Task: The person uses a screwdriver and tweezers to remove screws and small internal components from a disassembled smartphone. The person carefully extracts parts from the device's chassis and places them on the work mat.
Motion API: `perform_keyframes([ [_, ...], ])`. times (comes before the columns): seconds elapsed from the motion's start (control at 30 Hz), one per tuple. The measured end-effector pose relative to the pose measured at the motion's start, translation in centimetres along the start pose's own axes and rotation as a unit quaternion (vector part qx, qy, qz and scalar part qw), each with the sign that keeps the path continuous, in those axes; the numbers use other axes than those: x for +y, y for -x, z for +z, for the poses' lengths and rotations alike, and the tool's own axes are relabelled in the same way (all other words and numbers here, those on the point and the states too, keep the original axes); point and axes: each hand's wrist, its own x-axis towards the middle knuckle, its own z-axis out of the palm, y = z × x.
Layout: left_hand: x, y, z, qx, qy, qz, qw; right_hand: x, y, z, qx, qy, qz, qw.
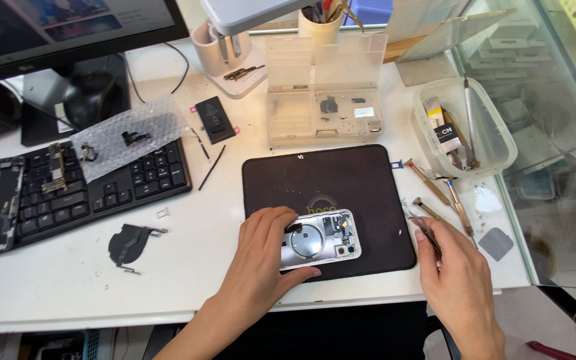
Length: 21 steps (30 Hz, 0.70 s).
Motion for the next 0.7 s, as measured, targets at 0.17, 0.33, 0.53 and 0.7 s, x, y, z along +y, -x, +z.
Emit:
perform_keyframes([
  [0.17,-0.2,2.3,-1.9,0.047,-0.017,0.019,0.999,-0.3,0.4,1.1,0.059,-0.035,-0.031,0.997],
  [0.33,-1.9,6.3,-6.3,0.195,-0.171,-0.052,0.964,0.7,0.5,2.1,0.101,-0.05,-0.088,0.99],
  [0.53,-4.4,9.1,-10.2,0.268,-0.297,-0.254,0.88,2.3,0.1,3.4,0.141,0.026,-0.151,0.978],
  [0.7,-5.1,9.5,-9.8,0.276,-0.274,-0.259,0.884,3.2,0.2,4.4,0.139,0.051,-0.168,0.975],
])
